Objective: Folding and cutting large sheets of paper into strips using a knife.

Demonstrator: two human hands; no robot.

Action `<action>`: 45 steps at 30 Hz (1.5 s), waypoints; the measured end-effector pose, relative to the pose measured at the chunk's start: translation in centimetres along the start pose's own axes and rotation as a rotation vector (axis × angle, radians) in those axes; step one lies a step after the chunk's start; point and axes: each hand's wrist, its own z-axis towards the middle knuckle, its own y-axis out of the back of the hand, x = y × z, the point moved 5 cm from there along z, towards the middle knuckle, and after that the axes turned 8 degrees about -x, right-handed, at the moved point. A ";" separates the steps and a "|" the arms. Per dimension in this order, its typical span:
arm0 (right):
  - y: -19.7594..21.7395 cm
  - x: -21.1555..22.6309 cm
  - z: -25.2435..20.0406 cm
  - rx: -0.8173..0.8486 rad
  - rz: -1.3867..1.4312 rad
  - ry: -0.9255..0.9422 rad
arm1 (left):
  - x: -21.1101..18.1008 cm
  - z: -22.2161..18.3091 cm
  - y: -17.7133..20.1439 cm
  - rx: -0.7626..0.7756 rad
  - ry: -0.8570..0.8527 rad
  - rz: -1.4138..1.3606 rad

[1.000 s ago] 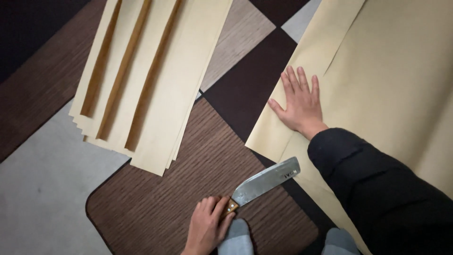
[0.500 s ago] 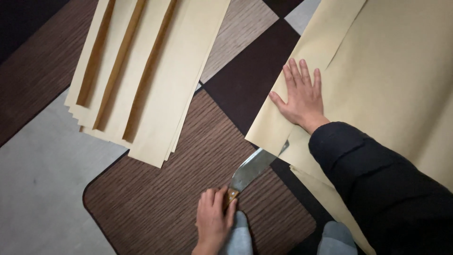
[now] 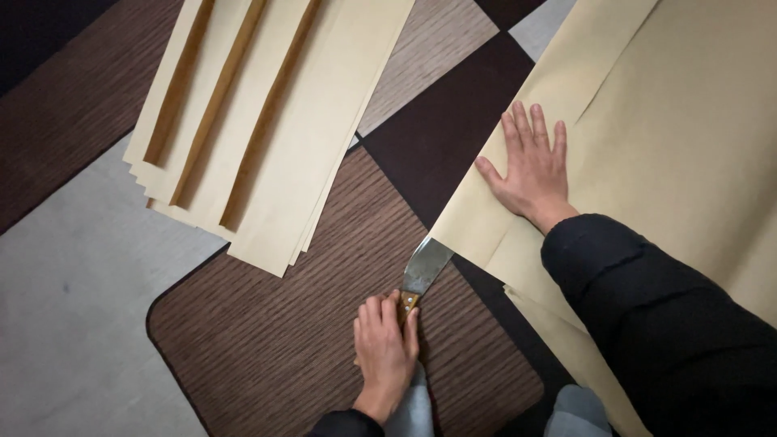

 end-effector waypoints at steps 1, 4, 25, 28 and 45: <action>0.1 0.1 0.0 0.000 0.001 0.002 | -0.1 0.2 0.1 -0.001 0.002 0.001; 0.1 -0.1 0.0 0.002 -0.001 0.006 | -0.9 0.9 0.0 -0.018 -0.031 0.008; 0.4 0.2 -0.1 0.003 0.015 0.005 | 0.1 1.3 0.3 -0.072 -0.100 0.002; 0.1 0.0 -0.1 -0.001 -0.007 0.008 | 2.1 0.0 0.3 -0.057 -0.088 0.103; 0.5 0.3 -0.2 -0.018 0.007 0.010 | 4.2 -0.2 1.7 -0.075 -0.090 0.085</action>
